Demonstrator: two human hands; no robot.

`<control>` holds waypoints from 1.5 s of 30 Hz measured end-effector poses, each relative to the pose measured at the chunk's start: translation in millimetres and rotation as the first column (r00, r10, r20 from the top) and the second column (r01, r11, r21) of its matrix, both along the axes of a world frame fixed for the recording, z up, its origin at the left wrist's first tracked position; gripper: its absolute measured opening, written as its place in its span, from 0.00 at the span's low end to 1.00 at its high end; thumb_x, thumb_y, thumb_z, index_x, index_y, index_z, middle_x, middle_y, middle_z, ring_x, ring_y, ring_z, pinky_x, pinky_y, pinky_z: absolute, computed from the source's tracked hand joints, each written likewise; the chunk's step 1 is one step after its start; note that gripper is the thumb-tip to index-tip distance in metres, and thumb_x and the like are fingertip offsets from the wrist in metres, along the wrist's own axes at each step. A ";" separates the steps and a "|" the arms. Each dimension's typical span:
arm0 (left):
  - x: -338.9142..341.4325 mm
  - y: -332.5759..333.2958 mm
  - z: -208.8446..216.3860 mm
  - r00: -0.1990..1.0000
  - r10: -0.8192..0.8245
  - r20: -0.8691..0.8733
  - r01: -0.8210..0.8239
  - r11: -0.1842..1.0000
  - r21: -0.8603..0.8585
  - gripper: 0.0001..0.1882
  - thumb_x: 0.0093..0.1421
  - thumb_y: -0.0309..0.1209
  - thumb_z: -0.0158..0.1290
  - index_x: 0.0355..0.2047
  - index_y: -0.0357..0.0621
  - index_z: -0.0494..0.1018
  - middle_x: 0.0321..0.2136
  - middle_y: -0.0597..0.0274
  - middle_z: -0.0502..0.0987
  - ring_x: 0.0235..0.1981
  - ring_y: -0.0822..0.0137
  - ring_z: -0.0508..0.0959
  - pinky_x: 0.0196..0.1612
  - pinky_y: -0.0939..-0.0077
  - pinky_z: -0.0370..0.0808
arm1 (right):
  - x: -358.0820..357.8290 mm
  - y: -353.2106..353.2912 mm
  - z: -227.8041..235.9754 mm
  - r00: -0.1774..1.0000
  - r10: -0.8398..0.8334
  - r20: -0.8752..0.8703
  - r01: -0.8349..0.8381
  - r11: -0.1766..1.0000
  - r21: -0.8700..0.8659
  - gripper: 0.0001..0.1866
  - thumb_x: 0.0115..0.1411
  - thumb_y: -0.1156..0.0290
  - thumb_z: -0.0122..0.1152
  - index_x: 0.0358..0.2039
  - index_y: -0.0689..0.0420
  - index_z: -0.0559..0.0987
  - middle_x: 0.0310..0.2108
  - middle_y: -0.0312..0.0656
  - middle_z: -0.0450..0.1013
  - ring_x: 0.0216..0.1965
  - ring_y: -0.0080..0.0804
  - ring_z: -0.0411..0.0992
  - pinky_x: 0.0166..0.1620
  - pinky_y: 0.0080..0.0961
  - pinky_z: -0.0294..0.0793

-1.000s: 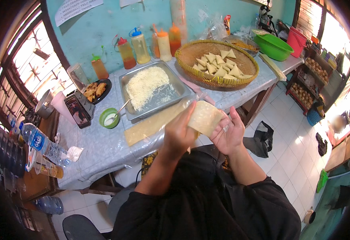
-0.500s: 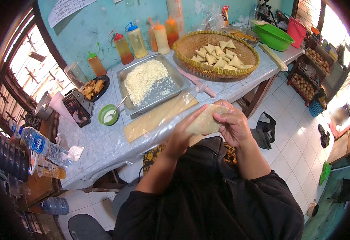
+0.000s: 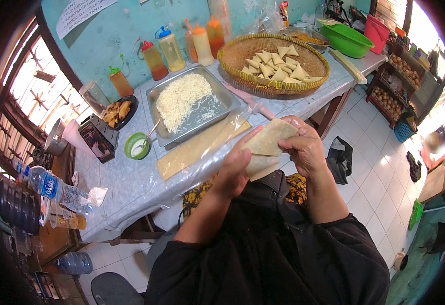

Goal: The person folds square pastry sheets into triangular samosas, fills them with shredded cheese, seals the edges with a liquid applied by a spoon, and places the finished pieces into a woven basket. The process repeats continuously with multiple units.

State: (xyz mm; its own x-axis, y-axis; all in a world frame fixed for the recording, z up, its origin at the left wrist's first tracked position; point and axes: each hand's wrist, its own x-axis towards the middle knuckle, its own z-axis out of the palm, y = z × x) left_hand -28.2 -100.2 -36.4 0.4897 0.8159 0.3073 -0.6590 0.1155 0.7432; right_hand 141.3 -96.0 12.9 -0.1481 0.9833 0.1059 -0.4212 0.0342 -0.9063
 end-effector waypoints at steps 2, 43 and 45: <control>0.7 0.0 1.1 1.000 0.015 -0.017 -0.015 1.000 -0.028 0.39 0.59 0.48 0.49 0.62 0.35 0.49 0.55 0.49 0.62 0.56 0.58 0.66 0.55 0.63 0.65 | 4.5 1.2 -2.3 0.997 -0.014 0.071 0.012 0.999 0.029 0.19 0.40 0.84 0.53 0.37 0.65 0.75 0.52 0.48 0.66 0.39 0.28 0.70 0.43 0.21 0.67; -23.2 10.4 -1.8 0.989 0.136 0.051 -0.133 0.989 -0.072 0.27 0.66 0.42 0.34 0.60 0.36 0.52 0.56 0.46 0.62 0.54 0.56 0.67 0.57 0.62 0.63 | -32.8 15.0 -57.7 0.964 -0.120 0.236 0.081 0.982 0.168 0.36 0.39 0.79 0.55 0.54 0.63 0.63 0.29 0.36 0.68 0.34 0.26 0.66 0.43 0.22 0.62; -27.7 10.0 1.8 0.989 0.082 0.120 -0.056 0.978 -0.201 0.25 0.66 0.38 0.37 0.59 0.38 0.55 0.54 0.50 0.65 0.53 0.61 0.69 0.56 0.66 0.65 | -31.4 19.3 -41.2 0.981 -0.082 0.177 0.065 0.993 0.101 0.37 0.38 0.82 0.51 0.55 0.63 0.61 0.24 0.32 0.65 0.31 0.20 0.64 0.42 0.16 0.60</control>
